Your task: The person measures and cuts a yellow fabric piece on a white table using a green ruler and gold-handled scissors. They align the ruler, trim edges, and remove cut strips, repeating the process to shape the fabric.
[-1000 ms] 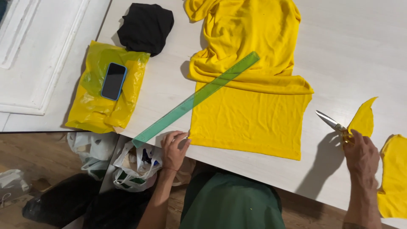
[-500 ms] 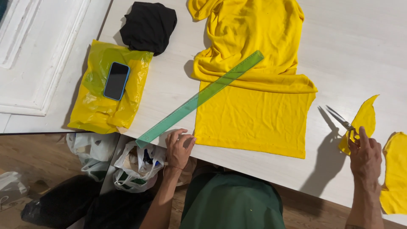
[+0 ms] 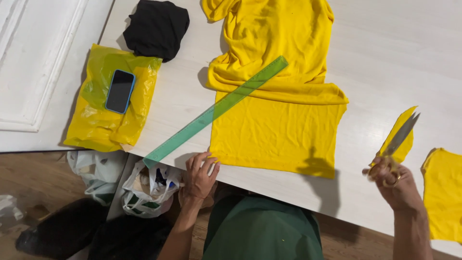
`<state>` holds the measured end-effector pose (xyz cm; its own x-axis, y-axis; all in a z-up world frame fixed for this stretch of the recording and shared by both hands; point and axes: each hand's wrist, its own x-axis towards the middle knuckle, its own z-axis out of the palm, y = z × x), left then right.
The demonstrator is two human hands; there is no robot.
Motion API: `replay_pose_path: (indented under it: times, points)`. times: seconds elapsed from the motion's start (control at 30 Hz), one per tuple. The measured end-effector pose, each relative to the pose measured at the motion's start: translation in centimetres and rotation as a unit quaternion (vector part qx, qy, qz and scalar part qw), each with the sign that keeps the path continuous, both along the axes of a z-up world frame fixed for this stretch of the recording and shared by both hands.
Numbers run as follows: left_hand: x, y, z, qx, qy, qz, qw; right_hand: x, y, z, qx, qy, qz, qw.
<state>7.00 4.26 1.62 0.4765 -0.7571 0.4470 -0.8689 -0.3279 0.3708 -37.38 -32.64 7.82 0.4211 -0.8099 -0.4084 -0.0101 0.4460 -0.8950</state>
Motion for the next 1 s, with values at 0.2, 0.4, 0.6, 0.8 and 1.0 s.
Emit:
replay_pose_path:
  times: [0.2,0.4,0.6,0.8,1.0]
  points:
    - [-5.0,-1.8,-0.3,-0.036,0.016,0.029,0.999,1.8,-2.4,2.5,-0.111,-0.026,0.368,0.923]
    - [-13.7,-5.6,1.9,-0.074,0.01,0.033,0.997,2.5,-7.5,3.6,0.073,-0.072,0.663,0.742]
    - [-25.5,-11.7,3.2,-0.064,0.046,-0.062,0.995,1.2,-12.1,4.0,0.099,0.166,0.786,0.588]
    - [-31.8,-16.5,1.7,-0.039,0.071,-0.147,0.986,0.4,-15.4,0.3,0.114,0.23,0.81,0.528]
    - [-32.8,-19.3,0.4,-0.04,-0.052,-0.003,0.998,-0.6,-19.7,-6.1,0.165,0.222,0.835,0.476]
